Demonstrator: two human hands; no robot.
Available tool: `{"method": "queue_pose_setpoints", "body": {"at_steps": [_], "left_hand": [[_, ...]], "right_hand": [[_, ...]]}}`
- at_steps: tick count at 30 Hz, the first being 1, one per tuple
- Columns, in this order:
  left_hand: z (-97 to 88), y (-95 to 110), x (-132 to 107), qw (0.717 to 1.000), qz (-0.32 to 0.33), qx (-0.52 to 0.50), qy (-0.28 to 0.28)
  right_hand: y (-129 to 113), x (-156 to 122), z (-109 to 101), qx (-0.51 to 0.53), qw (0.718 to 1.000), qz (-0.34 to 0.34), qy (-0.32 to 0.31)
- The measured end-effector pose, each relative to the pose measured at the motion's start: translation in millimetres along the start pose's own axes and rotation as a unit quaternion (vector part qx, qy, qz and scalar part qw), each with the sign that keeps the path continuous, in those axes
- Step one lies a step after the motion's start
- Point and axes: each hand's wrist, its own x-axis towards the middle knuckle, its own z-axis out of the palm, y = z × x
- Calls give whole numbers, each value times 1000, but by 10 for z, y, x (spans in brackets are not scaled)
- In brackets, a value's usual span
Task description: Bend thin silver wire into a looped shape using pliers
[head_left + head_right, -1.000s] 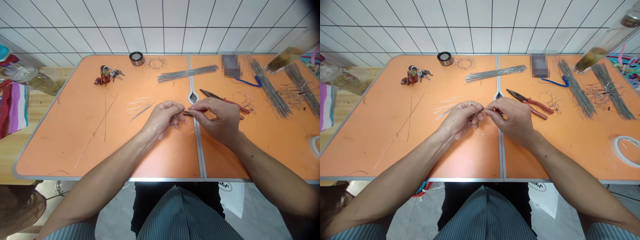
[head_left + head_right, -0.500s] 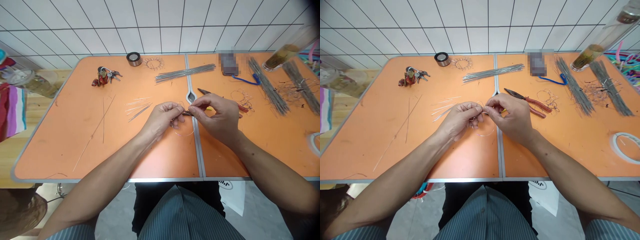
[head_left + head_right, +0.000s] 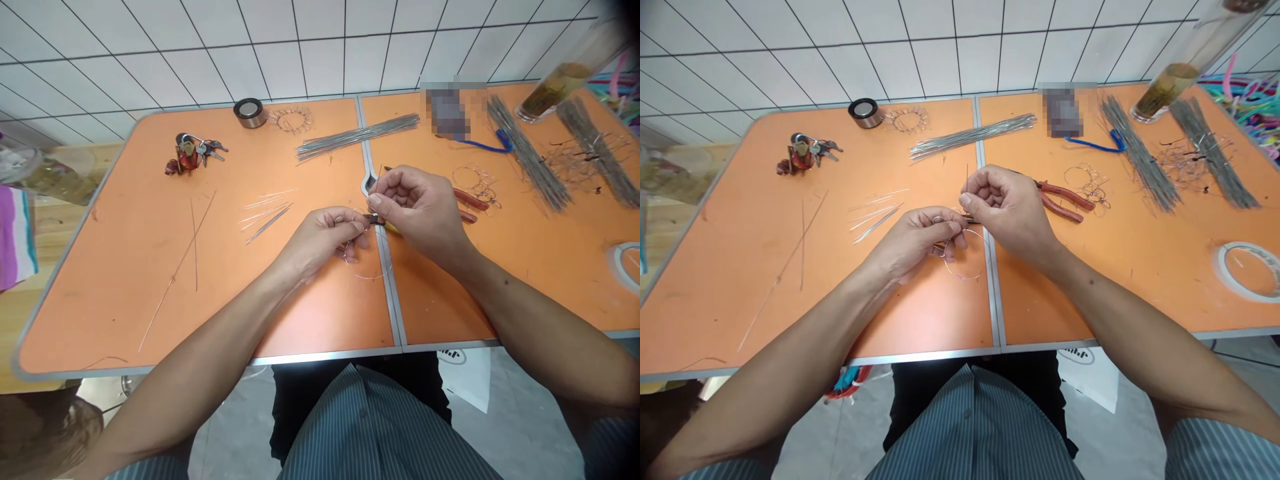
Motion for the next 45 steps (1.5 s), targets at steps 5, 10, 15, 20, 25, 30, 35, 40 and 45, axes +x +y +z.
{"method": "queue_pose_setpoints", "body": {"at_steps": [5,10,15,20,25,30,35,40,45], "left_hand": [[21,-4,14,1000,-11,-7,-1],[28,4,22,999,-25,-21,3],[29,8,12,999,-28,-37,-5],[31,7,0,999,-25,-35,-10],[23,17,-7,999,-22,-28,-1],[16,24,-7,999,-25,-22,-4],[10,2,10,999,-27,-23,-11],[10,-7,18,998,-38,-44,-8],[20,14,10,999,-25,-37,-1]], "right_hand": [[-16,-6,-7,4,1000,6,-17],[-32,-11,0,4,1000,7,-12],[-38,-9,5,12,1000,14,-14],[-27,-2,1,16,1000,19,-18],[-32,4,-4,24,999,23,-23],[-57,0,-2,40,998,46,-27],[-72,4,1,52,997,49,-24],[-79,6,-3,45,997,50,-24],[-81,2,0,44,998,49,-24]]}}
